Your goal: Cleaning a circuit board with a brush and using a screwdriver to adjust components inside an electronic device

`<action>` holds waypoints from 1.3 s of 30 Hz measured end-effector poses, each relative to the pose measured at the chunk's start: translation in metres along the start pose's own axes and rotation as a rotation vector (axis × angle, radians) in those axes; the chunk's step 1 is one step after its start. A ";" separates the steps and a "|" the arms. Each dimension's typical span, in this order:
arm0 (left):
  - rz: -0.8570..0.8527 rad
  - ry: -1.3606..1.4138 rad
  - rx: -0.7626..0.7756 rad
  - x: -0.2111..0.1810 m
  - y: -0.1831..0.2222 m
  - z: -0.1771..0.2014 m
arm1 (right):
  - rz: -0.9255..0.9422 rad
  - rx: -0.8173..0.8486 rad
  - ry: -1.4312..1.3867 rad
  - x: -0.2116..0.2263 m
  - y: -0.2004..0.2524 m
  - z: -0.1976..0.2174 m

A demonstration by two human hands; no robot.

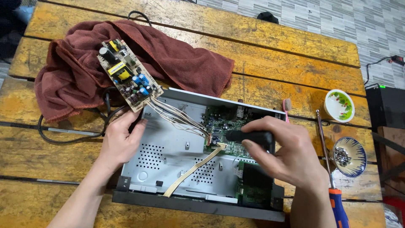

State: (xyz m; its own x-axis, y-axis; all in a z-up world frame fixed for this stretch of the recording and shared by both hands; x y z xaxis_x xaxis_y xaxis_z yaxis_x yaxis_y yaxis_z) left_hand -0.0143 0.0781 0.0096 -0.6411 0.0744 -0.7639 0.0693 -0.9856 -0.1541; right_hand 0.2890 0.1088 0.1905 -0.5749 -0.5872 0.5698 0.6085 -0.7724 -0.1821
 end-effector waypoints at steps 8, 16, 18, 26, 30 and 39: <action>0.005 0.002 0.005 -0.004 -0.001 0.003 | 0.001 -0.167 0.128 0.002 0.008 -0.004; 0.017 -0.009 0.018 0.000 0.001 0.002 | 0.052 -0.201 0.253 0.016 -0.002 -0.012; 0.084 0.001 0.034 0.004 0.000 0.000 | 0.138 -0.164 0.317 0.031 -0.014 -0.014; 0.040 0.012 0.019 -0.001 -0.001 0.002 | 0.024 -0.044 0.119 0.016 -0.026 -0.027; -0.007 0.034 -0.007 -0.009 -0.003 0.003 | 0.071 -0.096 0.170 0.010 -0.023 -0.018; -0.025 0.005 0.001 -0.011 -0.005 0.001 | 0.046 -0.068 0.129 -0.001 -0.021 -0.014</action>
State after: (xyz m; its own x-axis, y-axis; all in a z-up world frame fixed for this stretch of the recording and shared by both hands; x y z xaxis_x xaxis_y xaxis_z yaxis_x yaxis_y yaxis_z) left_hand -0.0088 0.0821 0.0196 -0.6385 0.0993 -0.7632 0.0531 -0.9836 -0.1724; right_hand 0.2691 0.1222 0.1828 -0.6151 -0.6453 0.4531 0.5998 -0.7559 -0.2623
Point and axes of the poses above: each hand's wrist, its own y-axis away from the middle knuckle, its own z-axis out of the back of the hand, x = y × z, the point moved 8 cm from there along -y, towards the middle knuckle, and after that the axes turned 2 degrees about x, right-handed, at the moved point
